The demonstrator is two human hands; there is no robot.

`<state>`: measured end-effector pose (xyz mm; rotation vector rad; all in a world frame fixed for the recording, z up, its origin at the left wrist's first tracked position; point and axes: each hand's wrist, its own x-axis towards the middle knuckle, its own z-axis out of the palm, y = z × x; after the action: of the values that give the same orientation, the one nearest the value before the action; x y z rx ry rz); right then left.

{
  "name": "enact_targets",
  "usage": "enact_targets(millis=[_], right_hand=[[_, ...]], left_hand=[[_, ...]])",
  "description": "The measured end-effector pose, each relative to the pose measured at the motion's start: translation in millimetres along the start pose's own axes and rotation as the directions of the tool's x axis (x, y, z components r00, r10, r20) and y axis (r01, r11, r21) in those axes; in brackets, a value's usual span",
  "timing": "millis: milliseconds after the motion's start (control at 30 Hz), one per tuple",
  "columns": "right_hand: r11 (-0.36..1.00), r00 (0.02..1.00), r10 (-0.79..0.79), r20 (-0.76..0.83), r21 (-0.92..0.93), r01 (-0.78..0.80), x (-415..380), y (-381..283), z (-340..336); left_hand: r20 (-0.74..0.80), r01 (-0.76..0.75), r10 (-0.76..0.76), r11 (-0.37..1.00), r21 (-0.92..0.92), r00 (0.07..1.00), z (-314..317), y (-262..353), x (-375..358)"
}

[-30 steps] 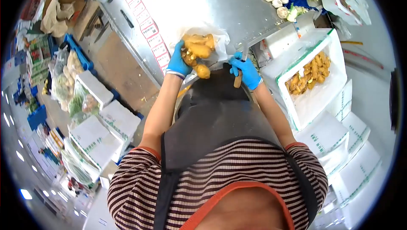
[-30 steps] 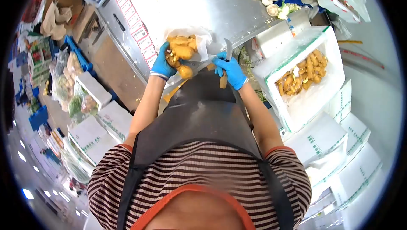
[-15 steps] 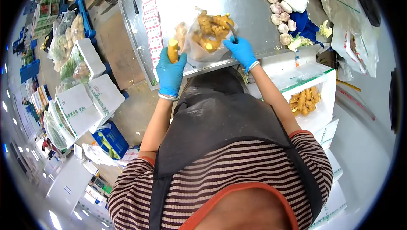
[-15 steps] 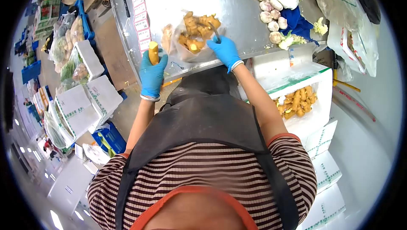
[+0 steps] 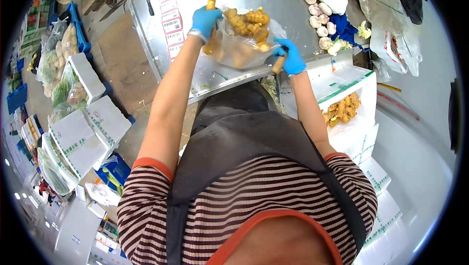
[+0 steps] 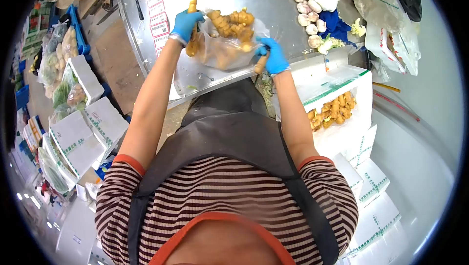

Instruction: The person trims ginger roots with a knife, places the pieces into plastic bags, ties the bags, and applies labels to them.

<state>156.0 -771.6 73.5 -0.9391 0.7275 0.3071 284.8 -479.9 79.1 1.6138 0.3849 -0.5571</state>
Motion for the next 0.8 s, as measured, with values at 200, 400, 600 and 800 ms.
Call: enact_targets(millis=[200, 400, 600, 800], right_hand=[[0.877, 0.939, 0.159, 0.305, -0.481, 0.007, -99, -51, 73], [0.739, 0.898, -0.115, 0.425, -0.567, 0.364, -178, -68, 192], [0.852, 0.647, 0.086, 0.757, -0.393, 0.346, -170, -38, 322], [0.672, 0.615, 0.428, 0.662, -0.688, 0.273, -122, 80, 432]], left_hand=[[0.229, 0.127, 0.035, 0.746, -0.654, 0.973, -94, 6, -147], [-0.034, -0.178, 0.218, 0.689, -0.702, 0.975, -169, 36, -264], [-0.454, -0.531, 0.277, 0.488, -0.692, 0.847, -277, 26, -356], [-0.651, -0.323, -0.047, 0.84, -0.436, 0.758, -339, -30, -374]])
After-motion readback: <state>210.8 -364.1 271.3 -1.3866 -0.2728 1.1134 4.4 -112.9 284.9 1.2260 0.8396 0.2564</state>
